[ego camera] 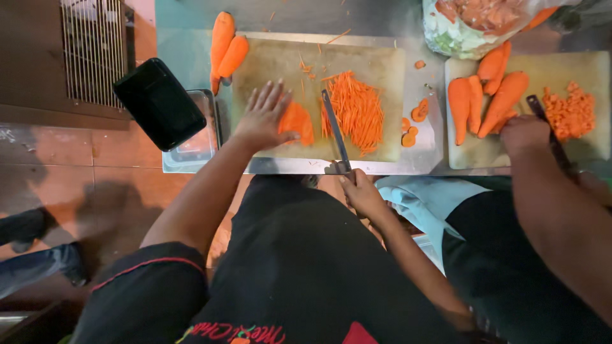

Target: The person slices carrots with a knife on a cutting board and then chops the carrot slices into thin strips.

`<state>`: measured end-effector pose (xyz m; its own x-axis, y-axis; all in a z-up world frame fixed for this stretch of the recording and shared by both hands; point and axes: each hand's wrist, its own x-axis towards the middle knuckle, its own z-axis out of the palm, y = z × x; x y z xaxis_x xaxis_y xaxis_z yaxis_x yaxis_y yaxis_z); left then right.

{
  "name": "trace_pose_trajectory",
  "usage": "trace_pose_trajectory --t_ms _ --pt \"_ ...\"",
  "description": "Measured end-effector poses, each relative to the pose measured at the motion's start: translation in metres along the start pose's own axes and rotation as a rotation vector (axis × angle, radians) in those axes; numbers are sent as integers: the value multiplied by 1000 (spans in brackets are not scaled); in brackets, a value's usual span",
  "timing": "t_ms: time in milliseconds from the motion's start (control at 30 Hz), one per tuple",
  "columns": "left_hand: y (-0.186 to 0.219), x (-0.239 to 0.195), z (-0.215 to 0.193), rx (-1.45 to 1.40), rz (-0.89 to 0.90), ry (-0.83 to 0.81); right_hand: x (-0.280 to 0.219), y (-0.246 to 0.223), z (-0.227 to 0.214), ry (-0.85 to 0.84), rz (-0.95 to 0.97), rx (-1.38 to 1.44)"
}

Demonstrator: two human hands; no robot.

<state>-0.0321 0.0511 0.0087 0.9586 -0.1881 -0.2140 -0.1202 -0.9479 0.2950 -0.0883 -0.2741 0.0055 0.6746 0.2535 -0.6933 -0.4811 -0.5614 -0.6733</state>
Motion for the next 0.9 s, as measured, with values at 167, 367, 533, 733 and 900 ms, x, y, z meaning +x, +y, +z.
trace_pose_trajectory --t_ms 167,367,533,733,900 --pt "-3 7 19 15 42 -72 9 -4 5 -22 -34 149" --pt "-7 4 28 23 38 -21 18 -7 24 71 -3 -81" --pt "-5 8 7 50 58 -74 31 -24 42 185 -128 -277" --pt "-9 28 5 -133 390 -27 38 -54 59 161 -54 -359" --pt "-15 45 13 -43 560 18 37 -80 58 142 93 -414"
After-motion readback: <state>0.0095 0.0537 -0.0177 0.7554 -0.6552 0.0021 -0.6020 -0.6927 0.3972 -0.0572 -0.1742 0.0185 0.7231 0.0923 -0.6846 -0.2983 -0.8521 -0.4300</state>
